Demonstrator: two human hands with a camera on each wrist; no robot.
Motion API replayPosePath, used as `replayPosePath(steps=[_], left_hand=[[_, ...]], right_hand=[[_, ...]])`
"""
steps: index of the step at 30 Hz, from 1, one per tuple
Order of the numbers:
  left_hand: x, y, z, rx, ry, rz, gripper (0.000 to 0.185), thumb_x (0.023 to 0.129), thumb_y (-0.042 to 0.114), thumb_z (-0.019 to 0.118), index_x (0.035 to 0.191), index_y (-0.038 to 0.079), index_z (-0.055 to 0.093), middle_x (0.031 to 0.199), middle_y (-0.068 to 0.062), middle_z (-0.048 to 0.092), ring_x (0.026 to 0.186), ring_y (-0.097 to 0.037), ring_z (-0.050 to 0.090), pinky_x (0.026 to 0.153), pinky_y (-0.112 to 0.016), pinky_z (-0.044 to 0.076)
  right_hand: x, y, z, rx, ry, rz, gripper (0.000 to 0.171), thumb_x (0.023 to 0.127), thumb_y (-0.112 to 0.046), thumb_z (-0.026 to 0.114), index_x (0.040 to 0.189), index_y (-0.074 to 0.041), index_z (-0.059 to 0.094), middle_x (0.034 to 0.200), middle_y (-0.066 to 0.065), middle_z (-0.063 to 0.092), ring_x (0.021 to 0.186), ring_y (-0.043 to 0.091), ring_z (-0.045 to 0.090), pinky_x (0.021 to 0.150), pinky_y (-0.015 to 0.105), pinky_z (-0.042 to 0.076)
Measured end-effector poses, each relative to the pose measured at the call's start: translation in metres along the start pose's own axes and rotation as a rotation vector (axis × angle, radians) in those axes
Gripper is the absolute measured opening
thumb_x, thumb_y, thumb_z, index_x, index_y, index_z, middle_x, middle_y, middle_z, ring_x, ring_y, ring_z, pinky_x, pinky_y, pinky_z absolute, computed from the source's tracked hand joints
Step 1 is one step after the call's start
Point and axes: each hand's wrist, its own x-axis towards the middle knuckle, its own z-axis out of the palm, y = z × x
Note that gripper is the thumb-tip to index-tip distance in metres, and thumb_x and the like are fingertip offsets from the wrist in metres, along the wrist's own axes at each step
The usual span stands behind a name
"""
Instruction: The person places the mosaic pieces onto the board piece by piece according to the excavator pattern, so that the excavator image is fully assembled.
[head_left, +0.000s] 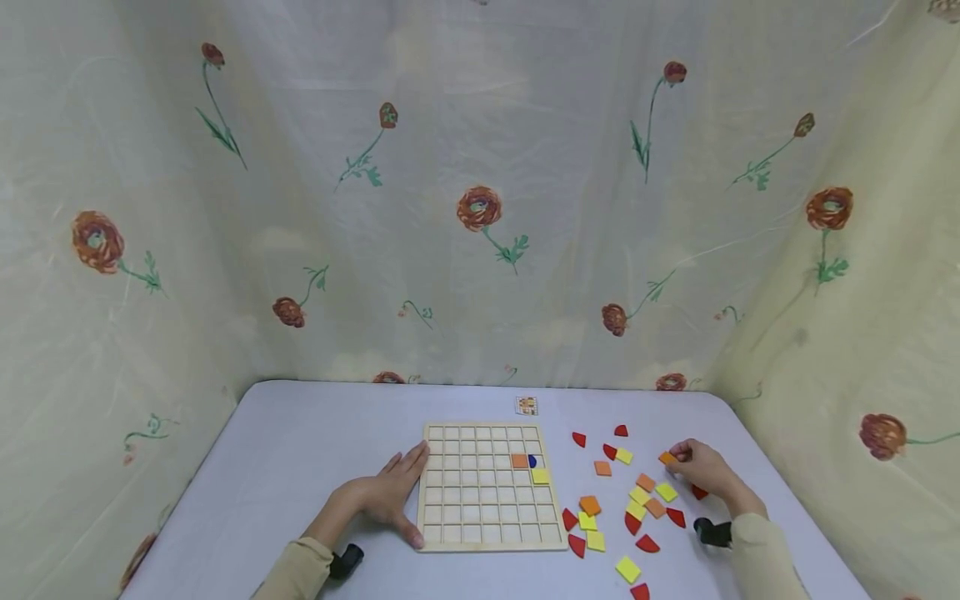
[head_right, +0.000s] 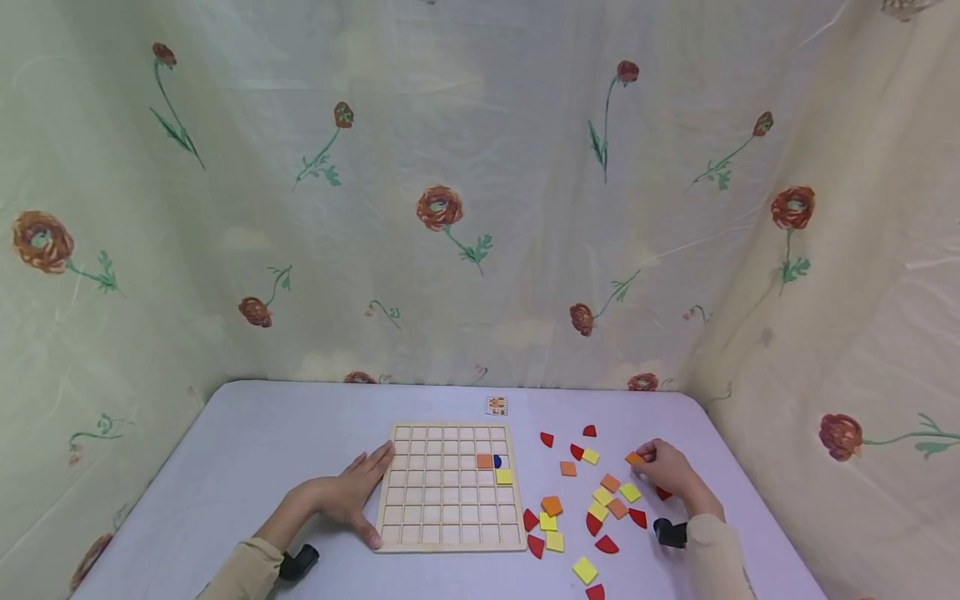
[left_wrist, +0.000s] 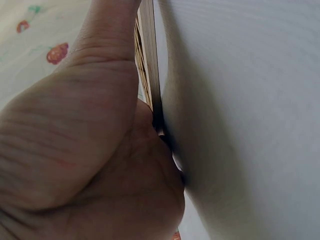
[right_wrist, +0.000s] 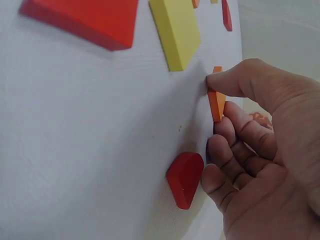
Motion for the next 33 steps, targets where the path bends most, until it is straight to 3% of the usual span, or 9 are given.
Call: replayPosePath(steps=[7, 12, 16, 21, 28, 33], left_hand=[[0.0, 0.0, 0.0, 0.001, 0.003, -0.003, 0.142, 0.057, 0.068, 0.08, 0.154, 0.002, -0.001, 0.163, -0.014, -0.005, 0.151, -0.025, -0.001, 0.124, -0.044, 0.005], [-0.001, 0.001, -0.001, 0.008, 0.002, -0.007, 0.142, 0.058, 0.068, 0.08, 0.154, 0.001, 0.0, 0.163, -0.014, -0.004, 0.151, -0.025, -0.001, 0.124, -0.044, 0.005], [-0.002, 0.003, -0.003, 0.006, -0.005, -0.019, 0.141, 0.058, 0.067, 0.08, 0.154, 0.002, 0.0, 0.163, -0.014, -0.004, 0.151, -0.025, -0.001, 0.124, -0.043, 0.005], [-0.004, 0.005, -0.004, 0.01, -0.005, -0.012, 0.141, 0.059, 0.066, 0.08, 0.154, 0.001, 0.0, 0.163, -0.014, -0.004, 0.151, -0.026, -0.001, 0.124, -0.044, 0.005], [-0.004, 0.005, -0.005, 0.005, -0.003, 0.004, 0.14, 0.059, 0.065, 0.081, 0.154, 0.0, 0.0, 0.163, -0.016, -0.004, 0.151, -0.027, 0.0, 0.124, -0.045, 0.005], [-0.004, 0.005, -0.004, 0.017, 0.004, 0.011, 0.14, 0.06, 0.065, 0.08, 0.154, 0.0, 0.001, 0.163, -0.016, -0.004, 0.151, -0.028, 0.0, 0.124, -0.045, 0.005]], right_hand=[[0.002, 0.001, 0.002, -0.023, 0.041, 0.002, 0.04, 0.088, -0.025, 0.069, 0.111, 0.004, 0.053, 0.095, 0.013, 0.057, 0.082, 0.022, 0.051, 0.066, 0.027, 0.047], [-0.001, -0.015, 0.007, -0.025, 0.056, -0.02, 0.042, 0.086, -0.03, 0.071, 0.107, 0.003, 0.055, 0.093, 0.011, 0.057, 0.081, 0.022, 0.051, 0.064, 0.027, 0.045], [-0.004, -0.04, 0.019, -0.004, 0.053, -0.089, 0.04, 0.084, -0.028, 0.074, 0.105, 0.001, 0.057, 0.091, 0.009, 0.059, 0.081, 0.02, 0.051, 0.067, 0.025, 0.047], [-0.008, -0.081, 0.043, 0.041, 0.027, -0.162, 0.032, 0.083, -0.02, 0.075, 0.105, -0.003, 0.06, 0.089, 0.006, 0.058, 0.079, 0.019, 0.05, 0.062, 0.022, 0.047], [-0.017, -0.138, 0.078, 0.061, -0.059, -0.287, 0.022, 0.08, -0.014, 0.076, 0.097, -0.01, 0.063, 0.084, 0.001, 0.057, 0.081, 0.017, 0.049, 0.06, 0.022, 0.042], [-0.021, -0.163, 0.1, 0.017, -0.143, -0.402, 0.02, 0.081, -0.016, 0.076, 0.096, -0.013, 0.063, 0.084, 0.0, 0.057, 0.08, 0.016, 0.049, 0.061, 0.022, 0.041]])
